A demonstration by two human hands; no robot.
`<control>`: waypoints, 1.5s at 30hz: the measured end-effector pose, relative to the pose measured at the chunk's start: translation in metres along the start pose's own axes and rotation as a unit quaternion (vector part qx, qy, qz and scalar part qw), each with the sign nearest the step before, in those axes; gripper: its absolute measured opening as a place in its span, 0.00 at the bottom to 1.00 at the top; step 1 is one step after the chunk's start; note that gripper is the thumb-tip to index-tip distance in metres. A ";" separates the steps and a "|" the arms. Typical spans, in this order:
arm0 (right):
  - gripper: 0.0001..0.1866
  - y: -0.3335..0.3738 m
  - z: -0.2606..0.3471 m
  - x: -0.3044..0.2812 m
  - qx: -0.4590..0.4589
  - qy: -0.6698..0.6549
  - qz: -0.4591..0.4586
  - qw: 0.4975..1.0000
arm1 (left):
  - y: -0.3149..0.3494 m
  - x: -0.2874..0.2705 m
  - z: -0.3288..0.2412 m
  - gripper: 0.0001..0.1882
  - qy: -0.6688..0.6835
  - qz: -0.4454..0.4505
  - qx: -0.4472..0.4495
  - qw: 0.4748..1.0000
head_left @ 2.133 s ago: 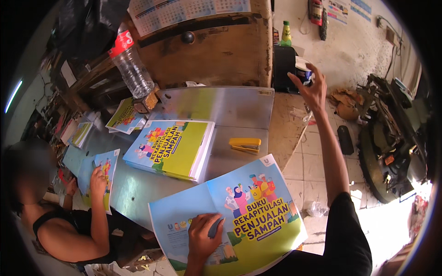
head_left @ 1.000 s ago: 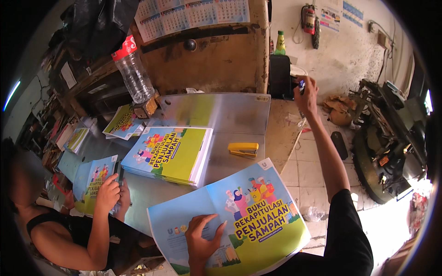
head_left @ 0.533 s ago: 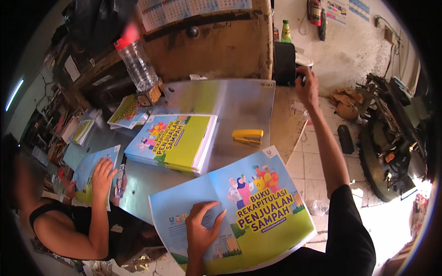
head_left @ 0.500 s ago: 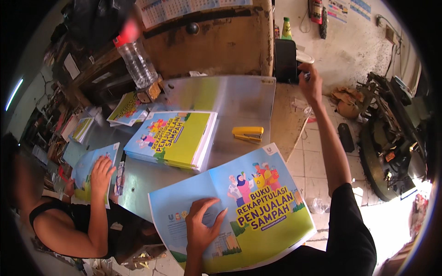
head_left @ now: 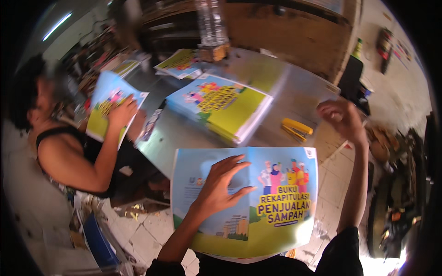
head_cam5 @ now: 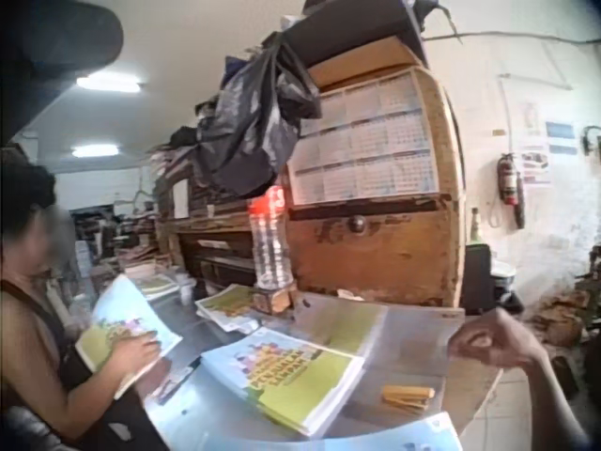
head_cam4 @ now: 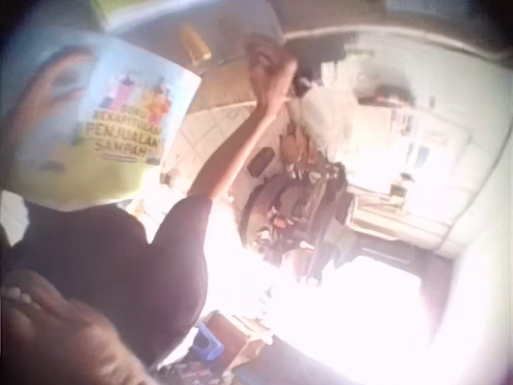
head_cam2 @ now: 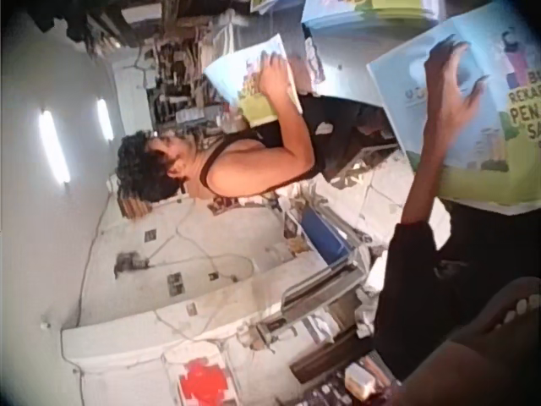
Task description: The person folds printed booklet sheets and covers, pressing and creasing along the spine of each booklet using a yellow hand tool.
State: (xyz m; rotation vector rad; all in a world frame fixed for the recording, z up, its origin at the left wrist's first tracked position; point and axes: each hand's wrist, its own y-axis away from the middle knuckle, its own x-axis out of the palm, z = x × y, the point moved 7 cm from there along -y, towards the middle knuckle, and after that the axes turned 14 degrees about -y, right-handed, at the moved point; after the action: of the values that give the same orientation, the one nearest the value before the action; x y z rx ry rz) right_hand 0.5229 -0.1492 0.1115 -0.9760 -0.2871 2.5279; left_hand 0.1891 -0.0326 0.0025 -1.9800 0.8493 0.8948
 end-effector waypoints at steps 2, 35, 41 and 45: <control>0.18 -0.008 -0.010 0.047 0.004 0.027 -0.003 1.000 | 0.000 0.006 -0.008 0.40 -0.028 0.026 0.039 0.999; 0.19 0.083 0.059 0.196 -0.035 -0.022 0.247 0.968 | 0.036 0.040 -0.001 0.44 -0.132 0.014 -0.001 0.991; 0.19 0.074 0.073 0.202 -0.036 0.032 0.267 0.962 | 0.039 0.039 0.003 0.39 -0.089 -0.024 0.011 0.996; 0.19 0.070 0.081 0.207 -0.050 0.067 0.287 0.954 | 0.037 0.039 0.005 0.39 -0.069 -0.020 0.005 0.997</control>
State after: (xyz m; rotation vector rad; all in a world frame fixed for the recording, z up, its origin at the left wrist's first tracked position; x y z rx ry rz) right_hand 0.3084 -0.1231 0.0249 -1.4360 -0.0968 2.9583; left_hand 0.1786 -0.0556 -0.0456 -1.8955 0.7313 0.9901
